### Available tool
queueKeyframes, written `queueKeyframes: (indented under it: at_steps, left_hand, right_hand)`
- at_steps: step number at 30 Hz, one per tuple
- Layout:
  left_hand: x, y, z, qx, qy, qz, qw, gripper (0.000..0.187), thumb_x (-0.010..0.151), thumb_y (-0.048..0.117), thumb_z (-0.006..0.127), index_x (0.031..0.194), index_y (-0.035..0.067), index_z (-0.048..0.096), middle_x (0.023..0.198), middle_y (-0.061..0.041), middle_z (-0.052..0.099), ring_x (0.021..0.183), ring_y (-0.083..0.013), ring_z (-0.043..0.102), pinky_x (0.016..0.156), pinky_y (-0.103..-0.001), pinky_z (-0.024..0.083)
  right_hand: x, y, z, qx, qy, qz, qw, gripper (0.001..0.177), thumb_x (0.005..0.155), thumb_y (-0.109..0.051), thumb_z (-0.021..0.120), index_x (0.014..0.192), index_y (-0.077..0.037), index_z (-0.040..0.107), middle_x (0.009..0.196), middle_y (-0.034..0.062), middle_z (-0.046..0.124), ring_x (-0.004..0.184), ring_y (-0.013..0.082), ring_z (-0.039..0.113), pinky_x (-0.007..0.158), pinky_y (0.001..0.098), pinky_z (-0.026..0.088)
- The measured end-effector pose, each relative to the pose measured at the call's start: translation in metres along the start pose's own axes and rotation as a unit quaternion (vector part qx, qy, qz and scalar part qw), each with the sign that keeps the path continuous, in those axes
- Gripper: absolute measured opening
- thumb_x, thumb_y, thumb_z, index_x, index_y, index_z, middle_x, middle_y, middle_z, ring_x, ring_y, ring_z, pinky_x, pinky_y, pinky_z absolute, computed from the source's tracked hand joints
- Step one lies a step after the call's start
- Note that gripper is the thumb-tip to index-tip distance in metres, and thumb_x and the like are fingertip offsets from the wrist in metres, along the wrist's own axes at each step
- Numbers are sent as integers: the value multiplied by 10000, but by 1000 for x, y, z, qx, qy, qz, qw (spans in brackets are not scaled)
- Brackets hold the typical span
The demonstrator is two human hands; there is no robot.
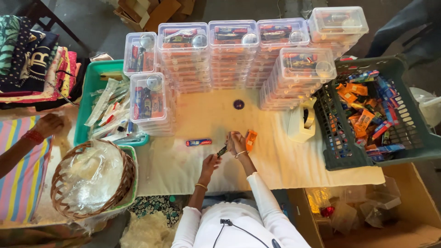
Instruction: The person organizes small packaged items on a table, picking them from a green basket and placing them into clear plastic containers. They handle various small boxes and wrappers, arranging them neatly into the containers while standing at a workbench.
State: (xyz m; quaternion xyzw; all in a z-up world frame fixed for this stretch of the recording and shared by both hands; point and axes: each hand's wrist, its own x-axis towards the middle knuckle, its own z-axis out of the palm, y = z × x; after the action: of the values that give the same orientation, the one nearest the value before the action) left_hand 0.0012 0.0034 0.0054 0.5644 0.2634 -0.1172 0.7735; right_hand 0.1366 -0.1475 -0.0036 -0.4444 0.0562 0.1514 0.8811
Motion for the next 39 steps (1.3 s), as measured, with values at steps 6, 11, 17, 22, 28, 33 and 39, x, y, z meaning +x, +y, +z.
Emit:
queueKeyframes:
  at_steps: [6,11,17,22,28,33,39]
  left_hand:
    - [-32,49,13,181,80,297,934,331,814,164,793,1111,38,720,953,-20,748,757,-112,673,631,-279,548]
    - [-14,44,10,143,88,226,960,258,926,175,748,1147,44,723,864,-38,748,689,-102,665,613,-252,567]
    - [-18,65,17,118,79,249,958,223,994,193,702,1160,45,716,820,-56,738,748,-127,694,648,-292,528]
    - [-61,126,39,357,153,399,831,303,849,250,779,1094,80,730,898,-103,754,706,-244,719,625,-346,551]
    - [-53,124,49,343,153,267,887,242,944,284,748,1020,54,743,783,-115,763,682,-249,721,623,-379,541]
    - [-1,54,37,209,125,280,929,232,948,197,671,1081,16,728,808,-148,767,685,-214,737,594,-350,561]
    - [19,27,17,214,169,231,934,239,981,148,618,1121,-5,737,816,-130,765,656,-186,736,593,-290,580]
  right_hand:
    - [-5,-1,6,-74,-11,-39,996,354,1096,-363,578,951,-41,596,605,73,583,340,127,458,344,286,363]
    - [-14,-24,21,-200,36,-35,979,386,1089,-347,543,885,-24,593,539,98,539,364,171,501,383,304,403]
    - [-15,-33,22,-101,-32,-75,992,195,1016,-251,588,972,-60,595,813,15,605,797,153,657,775,306,561]
    - [0,-5,-4,-116,27,-43,992,400,1099,-309,566,821,-23,601,667,65,639,463,169,527,511,326,494]
    - [-35,-39,41,-560,19,-323,763,405,1133,-380,511,899,-76,638,689,35,657,594,146,630,546,307,494]
    - [-63,-58,81,-435,-39,-116,892,317,1064,-337,480,1068,-64,641,726,130,673,635,262,652,604,364,513]
    - [-64,-30,48,-578,-208,-348,708,292,1049,-310,548,1210,-74,608,1300,154,688,1189,322,620,1056,461,459]
